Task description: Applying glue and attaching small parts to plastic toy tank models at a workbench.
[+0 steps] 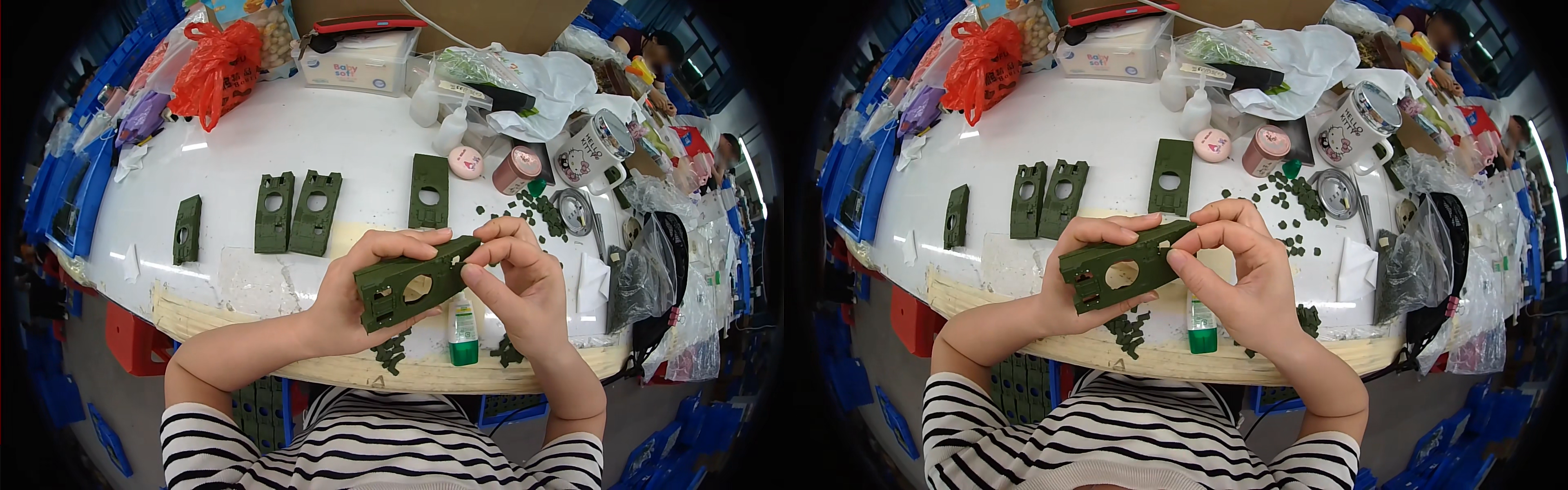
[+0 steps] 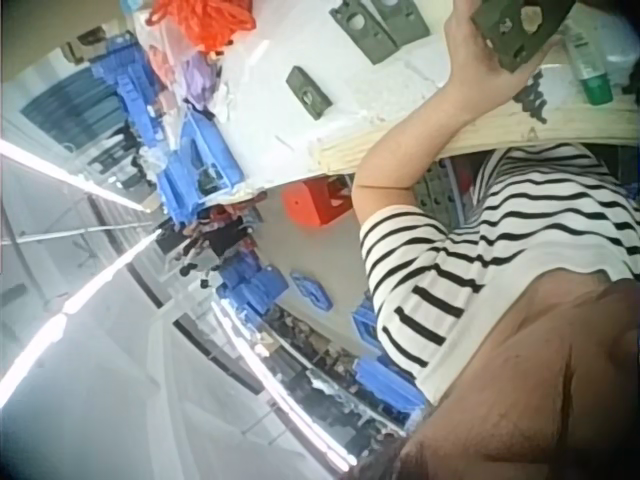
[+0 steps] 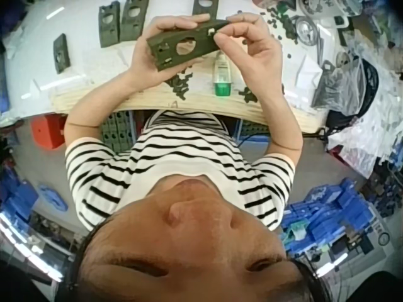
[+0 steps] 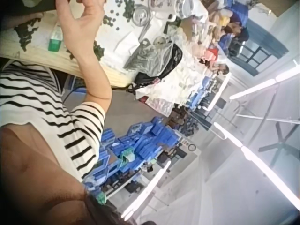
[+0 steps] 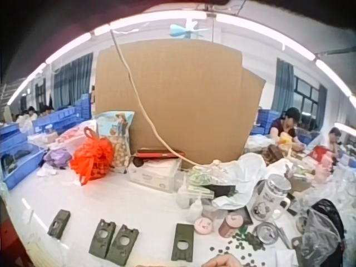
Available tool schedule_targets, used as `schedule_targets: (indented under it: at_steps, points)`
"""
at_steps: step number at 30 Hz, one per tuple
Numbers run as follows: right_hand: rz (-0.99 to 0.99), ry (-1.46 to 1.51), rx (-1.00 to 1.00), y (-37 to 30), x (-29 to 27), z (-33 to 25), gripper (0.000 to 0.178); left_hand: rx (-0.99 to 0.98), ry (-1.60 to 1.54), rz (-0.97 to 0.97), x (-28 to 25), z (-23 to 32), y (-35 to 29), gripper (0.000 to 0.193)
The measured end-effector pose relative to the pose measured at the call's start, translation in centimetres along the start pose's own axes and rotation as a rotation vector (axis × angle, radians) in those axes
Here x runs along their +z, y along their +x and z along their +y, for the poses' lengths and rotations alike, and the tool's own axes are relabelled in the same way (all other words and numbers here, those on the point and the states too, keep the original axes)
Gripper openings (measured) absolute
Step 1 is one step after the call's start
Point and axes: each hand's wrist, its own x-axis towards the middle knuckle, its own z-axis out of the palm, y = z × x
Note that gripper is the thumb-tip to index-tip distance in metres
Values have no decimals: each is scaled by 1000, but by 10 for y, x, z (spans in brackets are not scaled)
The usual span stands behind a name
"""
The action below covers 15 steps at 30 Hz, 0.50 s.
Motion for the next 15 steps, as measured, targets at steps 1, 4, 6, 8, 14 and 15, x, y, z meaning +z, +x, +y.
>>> schedule_targets:
  at_steps: [1, 4, 6, 8, 14, 15]
  points:
    - [-7, 8, 10, 0, 0, 0, 10, 2, -26, 22, 1, 0, 0, 51]
    - [-10, 25, 18, 1, 0, -1, 10, 9, -11, 12, 0, -1, 0, 51]
    - [-6, 32, 23, 1, 0, -1, 10, 2, -15, 13, 0, -1, -1, 51]
    - [-1, 33, 22, 0, 1, -1, 9, 1, -16, 11, 0, -2, -1, 51]
    - [16, 17, 7, 0, 2, 0, 9, 9, -6, 1, 0, -1, -1, 52]
    - [18, 15, 8, 0, 2, 0, 9, 12, 1, -2, 0, -1, 0, 52]
